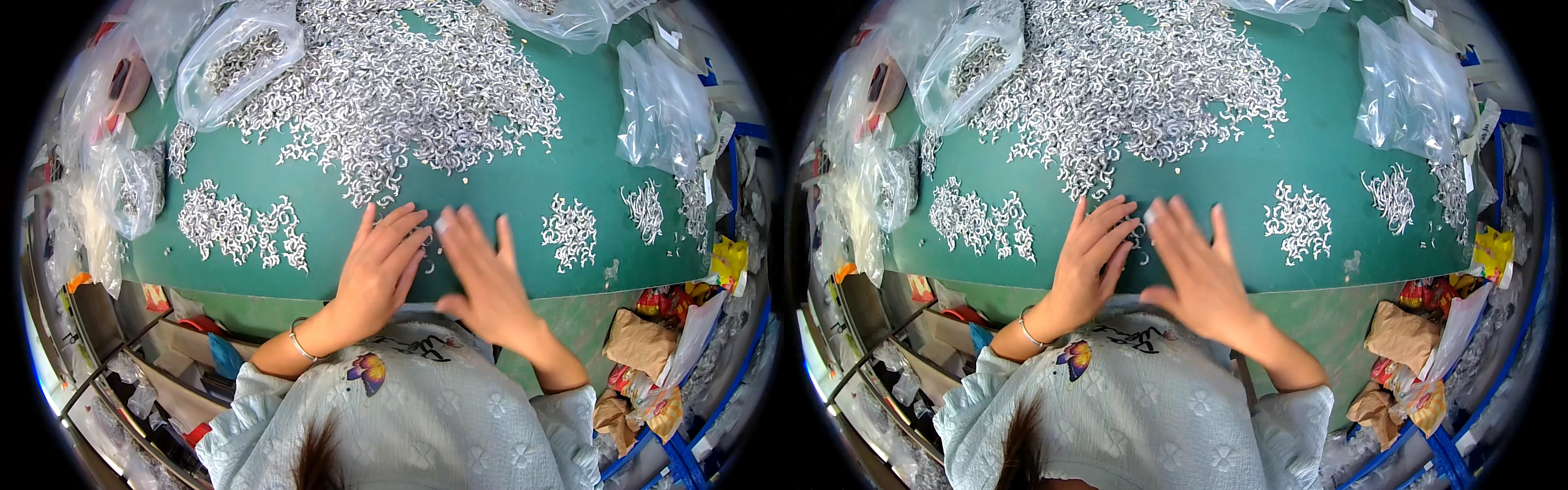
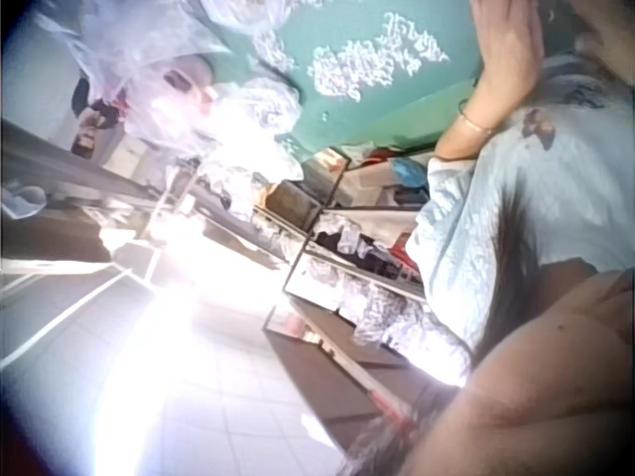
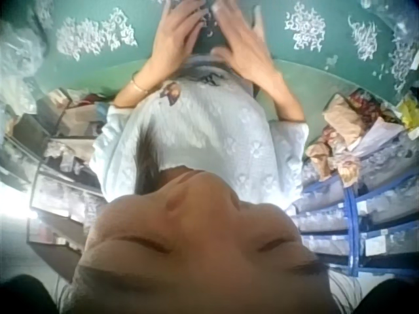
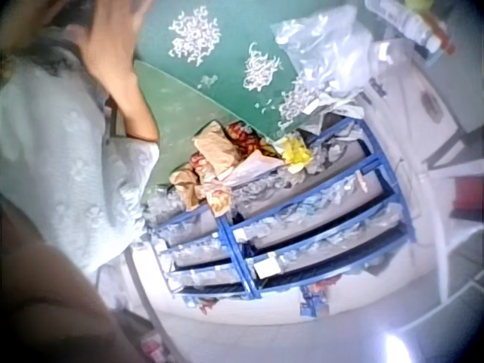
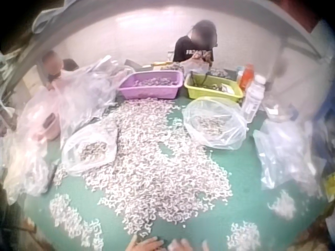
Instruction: The person sorts through a large pile of small silver crescent-shaped components on a green table by hand, spreading them across the surface and moving specific pieces into separate groups.
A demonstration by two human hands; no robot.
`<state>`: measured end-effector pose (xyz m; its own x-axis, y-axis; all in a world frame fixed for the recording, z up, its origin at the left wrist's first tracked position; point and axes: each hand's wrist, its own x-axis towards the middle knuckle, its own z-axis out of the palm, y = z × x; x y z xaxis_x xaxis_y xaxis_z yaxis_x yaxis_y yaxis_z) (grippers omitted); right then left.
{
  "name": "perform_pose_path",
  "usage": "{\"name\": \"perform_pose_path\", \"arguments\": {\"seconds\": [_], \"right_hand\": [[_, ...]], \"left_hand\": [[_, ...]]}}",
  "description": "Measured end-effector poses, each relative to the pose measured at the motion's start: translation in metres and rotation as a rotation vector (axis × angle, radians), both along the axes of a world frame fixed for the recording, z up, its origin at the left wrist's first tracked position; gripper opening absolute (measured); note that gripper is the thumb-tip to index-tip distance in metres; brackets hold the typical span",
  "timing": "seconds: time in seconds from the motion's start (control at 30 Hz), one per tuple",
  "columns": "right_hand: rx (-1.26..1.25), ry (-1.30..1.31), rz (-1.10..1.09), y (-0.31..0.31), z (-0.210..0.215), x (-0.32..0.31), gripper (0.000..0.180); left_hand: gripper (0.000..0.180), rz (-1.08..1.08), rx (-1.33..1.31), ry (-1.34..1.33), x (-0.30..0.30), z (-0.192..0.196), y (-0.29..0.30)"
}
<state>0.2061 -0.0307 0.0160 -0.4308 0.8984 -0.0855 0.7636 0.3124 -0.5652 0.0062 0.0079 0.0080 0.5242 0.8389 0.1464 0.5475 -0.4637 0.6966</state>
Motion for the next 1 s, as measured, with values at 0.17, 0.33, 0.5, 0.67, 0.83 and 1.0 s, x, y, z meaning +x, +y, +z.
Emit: {"name": "perform_pose_path", "arguments": {"seconds": [0.17,0.33,0.5,0.67,0.83,1.0], "right_hand": [[0.227,-0.043,-0.198,0.065,-0.01,0.015,0.056],[0.144,-0.043,-0.051,0.047,-0.013,0.003,0.05],[0.072,0.083,-0.063,0.023,-0.004,0.018,0.045],[0.156,-0.022,-0.045,0.05,-0.003,0.014,0.049],[0.08,-0.218,-0.086,0.027,0.003,0.03,0.069],[0.045,-0.151,-0.096,0.014,0.003,0.024,0.08]], "left_hand": [[0.04,-0.116,-0.007,-0.029,0.014,-0.001,-0.01],[0.042,-0.258,0.141,0.089,0.014,-0.015,-0.015],[0.038,-0.262,0.136,-0.015,0.004,-0.017,-0.023],[0.038,-0.46,0.223,0.068,0.019,-0.018,-0.018],[0.035,-0.336,0.186,0.105,-0.008,-0.015,-0.014],[0.038,-0.26,0.12,0.098,-0.01,-0.013,-0.015]]}}
